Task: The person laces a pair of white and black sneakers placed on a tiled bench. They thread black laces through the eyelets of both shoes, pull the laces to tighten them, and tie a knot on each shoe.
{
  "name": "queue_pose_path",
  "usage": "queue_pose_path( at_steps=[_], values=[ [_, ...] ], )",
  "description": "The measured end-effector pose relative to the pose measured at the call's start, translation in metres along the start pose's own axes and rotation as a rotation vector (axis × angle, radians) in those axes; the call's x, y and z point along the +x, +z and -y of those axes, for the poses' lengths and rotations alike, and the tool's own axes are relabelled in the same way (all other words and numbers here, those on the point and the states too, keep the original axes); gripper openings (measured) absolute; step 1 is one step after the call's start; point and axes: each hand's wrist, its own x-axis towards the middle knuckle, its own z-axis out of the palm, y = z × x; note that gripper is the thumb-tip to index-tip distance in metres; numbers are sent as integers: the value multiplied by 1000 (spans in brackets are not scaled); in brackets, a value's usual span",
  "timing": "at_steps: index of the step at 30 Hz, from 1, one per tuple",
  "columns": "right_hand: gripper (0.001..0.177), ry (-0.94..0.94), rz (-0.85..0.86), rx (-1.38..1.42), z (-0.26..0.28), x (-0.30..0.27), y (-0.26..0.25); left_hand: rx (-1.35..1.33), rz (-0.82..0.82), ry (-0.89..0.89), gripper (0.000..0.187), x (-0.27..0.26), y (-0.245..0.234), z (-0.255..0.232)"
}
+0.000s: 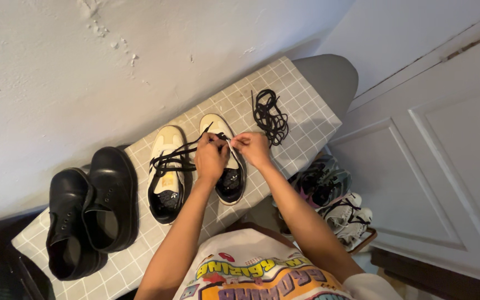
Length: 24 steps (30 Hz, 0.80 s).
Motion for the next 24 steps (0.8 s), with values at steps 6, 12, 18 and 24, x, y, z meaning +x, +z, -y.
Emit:
queue_pose_path(
  at_steps=[6,12,18,24],
  values=[
    [12,96,-143,326,4,11,-61,77,-26,143,52,-12,-29,6],
    [13,-47,-435,634,35,9,-185,96,-168,193,69,-16,-39,4],
    [32,-110,-783,1025,28,22,-287,134,-80,64,52,-19,-40,11],
    [10,-406,-1024,794,64,3,-345,168,62,-53,34,-24,-41,12]
  ],
)
